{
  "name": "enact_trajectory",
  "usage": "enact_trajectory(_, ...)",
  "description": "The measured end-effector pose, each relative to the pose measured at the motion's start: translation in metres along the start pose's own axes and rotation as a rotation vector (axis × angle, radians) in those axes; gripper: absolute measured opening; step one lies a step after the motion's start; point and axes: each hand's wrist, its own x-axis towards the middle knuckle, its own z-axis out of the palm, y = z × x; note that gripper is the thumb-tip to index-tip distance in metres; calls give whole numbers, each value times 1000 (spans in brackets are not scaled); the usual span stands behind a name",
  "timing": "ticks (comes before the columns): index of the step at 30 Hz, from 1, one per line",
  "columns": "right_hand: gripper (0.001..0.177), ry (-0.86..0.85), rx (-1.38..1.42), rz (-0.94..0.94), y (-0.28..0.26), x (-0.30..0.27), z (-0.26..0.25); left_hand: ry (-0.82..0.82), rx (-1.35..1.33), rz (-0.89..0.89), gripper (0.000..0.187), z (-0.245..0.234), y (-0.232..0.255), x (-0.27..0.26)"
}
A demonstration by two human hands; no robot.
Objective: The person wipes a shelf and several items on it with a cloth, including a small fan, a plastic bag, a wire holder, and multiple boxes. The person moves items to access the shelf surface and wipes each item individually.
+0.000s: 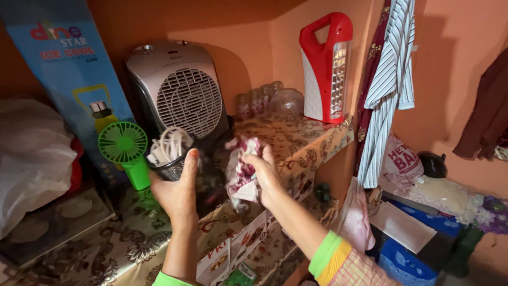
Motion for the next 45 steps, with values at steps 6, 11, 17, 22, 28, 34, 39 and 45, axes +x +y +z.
enact_trajectory(6, 66, -125, -156, -210, 25, 52, 0, -348, -152, -479, 73, -6, 16, 4)
enact_trajectory(11, 50, -414, -186, -292, 52, 97, 4, -503, -445, -591, 69, -11, 29, 2)
enact_trajectory(17, 46, -549, -42, -287, 60, 80, 19, -480, -405, -637, 59, -25, 42, 8)
enact_trajectory(22, 53, -647, 1, -140, 32, 18, 35, -384, -382, -544, 56, -38, 47, 8)
enact_trajectory(28, 70, -673, -83, 249, 23, -18, 54, -354, -369, -592, 57, -70, 49, 13)
enact_trajectory(34, 57, -853, 237, 119, 85, -5, 77, -382, -253, -515, 61, -106, 66, 17)
enact_trajectory(39, 37, -721, 160, -12, 107, -17, 121, -311, -5, -269, 69, -139, 87, 20)
enact_trajectory(45, 33, -724, 136, -82, 118, -70, 158, -9, 227, -204, 77, -182, 113, 24)
